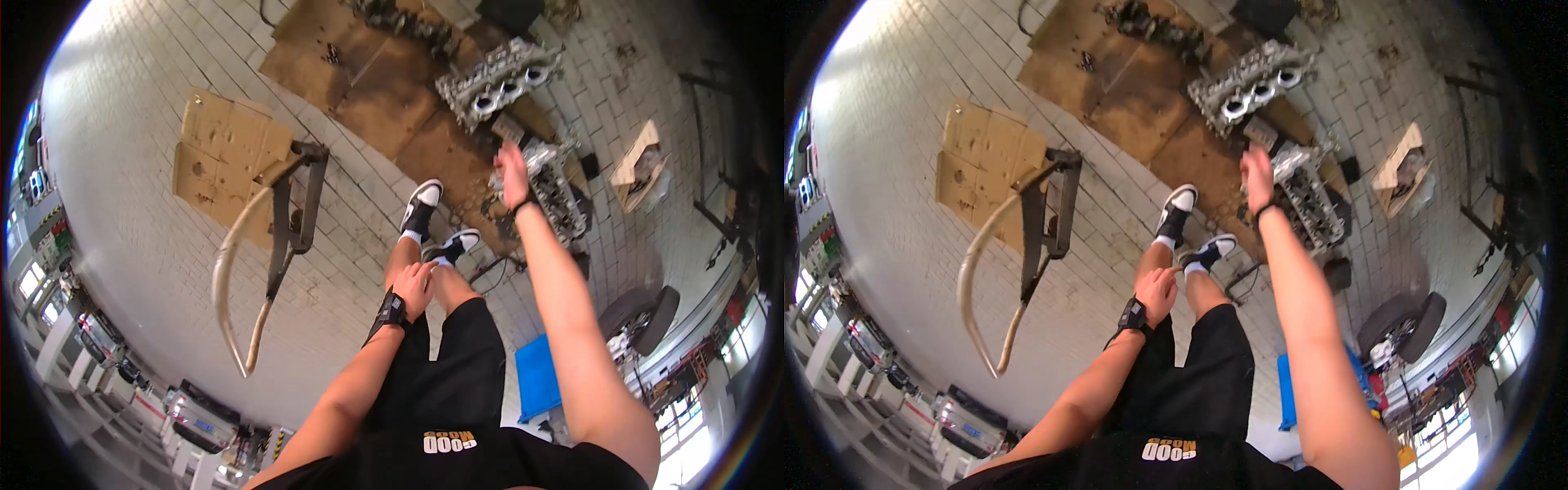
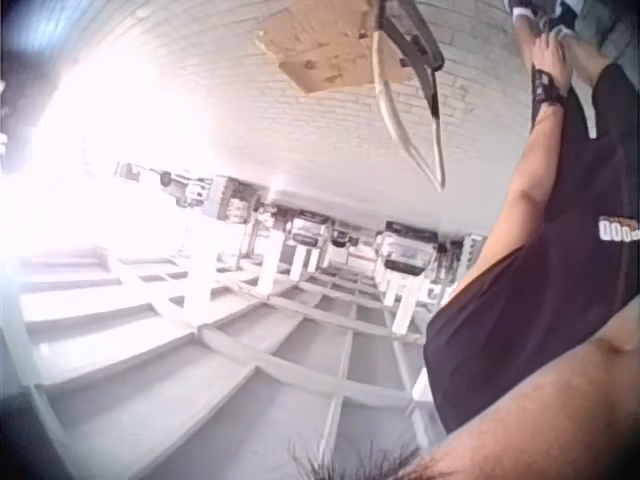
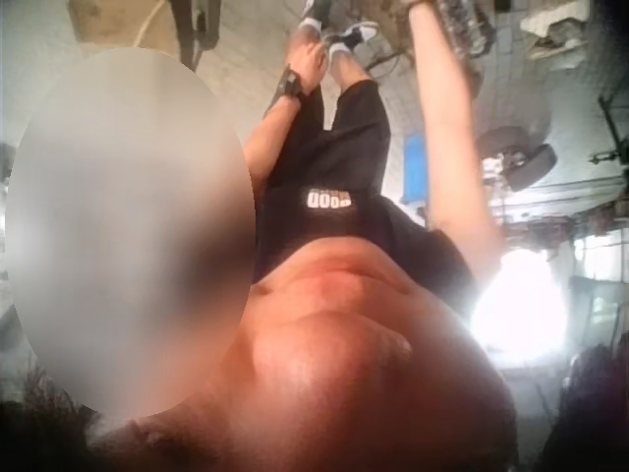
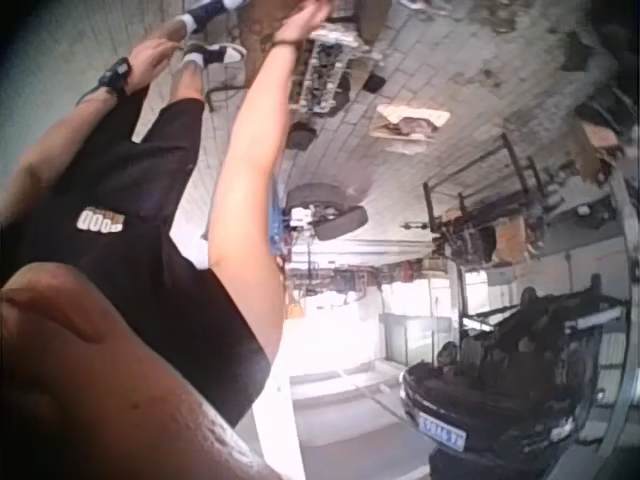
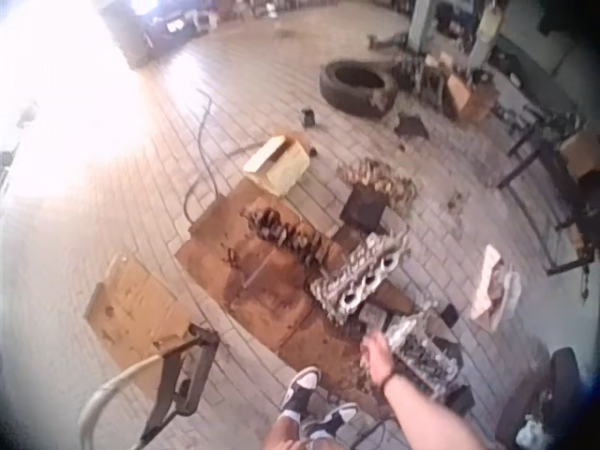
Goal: Inspecting various engine and vehicle components in an auto repair shop environment.
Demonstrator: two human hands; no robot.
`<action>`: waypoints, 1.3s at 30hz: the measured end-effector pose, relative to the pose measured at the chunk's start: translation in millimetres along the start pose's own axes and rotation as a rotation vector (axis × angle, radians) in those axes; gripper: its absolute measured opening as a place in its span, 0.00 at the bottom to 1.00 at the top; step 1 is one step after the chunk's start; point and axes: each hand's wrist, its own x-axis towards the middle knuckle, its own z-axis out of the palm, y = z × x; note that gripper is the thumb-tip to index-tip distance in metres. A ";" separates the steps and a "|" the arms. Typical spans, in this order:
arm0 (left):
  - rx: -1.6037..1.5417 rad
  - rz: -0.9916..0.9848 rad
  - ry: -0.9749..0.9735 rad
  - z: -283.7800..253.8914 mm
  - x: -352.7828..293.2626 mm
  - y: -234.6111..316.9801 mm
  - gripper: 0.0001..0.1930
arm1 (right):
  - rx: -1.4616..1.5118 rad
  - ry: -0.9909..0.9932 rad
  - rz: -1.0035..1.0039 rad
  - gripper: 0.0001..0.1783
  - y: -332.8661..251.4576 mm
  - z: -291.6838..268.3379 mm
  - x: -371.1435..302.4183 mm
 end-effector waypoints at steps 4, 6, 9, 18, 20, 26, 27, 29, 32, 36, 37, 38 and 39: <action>-0.145 0.026 0.021 -21.4 -22.3 8.5 0.16 | -0.305 -0.043 0.034 0.16 -64.6 -69.2 -164.7; -0.130 0.005 0.002 -52.7 -47.0 4.8 0.16 | -0.331 -0.106 0.072 0.16 -90.7 -98.1 -238.0; -0.128 0.014 -0.046 -114.0 -70.4 13.2 0.16 | -0.408 0.019 0.143 0.14 -124.6 -161.0 -338.3; 0.163 0.169 -0.246 -174.8 -56.0 -34.0 0.17 | -0.044 0.445 0.253 0.12 -86.1 -281.4 -513.2; 0.220 0.067 -0.300 -177.3 -49.5 -33.3 0.16 | 0.012 0.546 0.239 0.12 -61.5 -270.4 -541.4; 0.256 0.215 -0.332 -157.8 -11.6 19.4 0.12 | 0.292 0.767 0.135 0.12 37.1 -237.5 -624.6; 0.291 0.260 -0.357 -155.1 -3.1 32.0 0.12 | 0.344 0.803 0.130 0.12 53.2 -229.2 -637.6; 0.365 0.366 -0.404 -142.8 12.5 60.7 0.13 | 0.419 0.923 0.156 0.13 94.7 -216.7 -669.0; 0.421 0.458 -0.326 -124.7 31.7 79.0 0.13 | 0.609 1.032 0.177 0.13 140.1 -198.6 -707.1; 0.355 0.580 -0.364 -90.0 18.2 143.5 0.14 | 0.847 1.144 0.315 0.14 226.5 -171.6 -761.9; 0.345 0.554 -0.364 -82.3 13.9 137.3 0.15 | 0.908 1.186 0.278 0.14 255.7 -169.7 -765.6; 0.373 0.557 -0.368 -74.2 6.2 136.2 0.15 | 0.970 1.235 0.239 0.13 281.8 -166.3 -771.7; 0.337 0.539 -0.394 -64.8 -9.7 142.8 0.15 | 1.000 1.248 0.225 0.13 298.5 -157.5 -783.7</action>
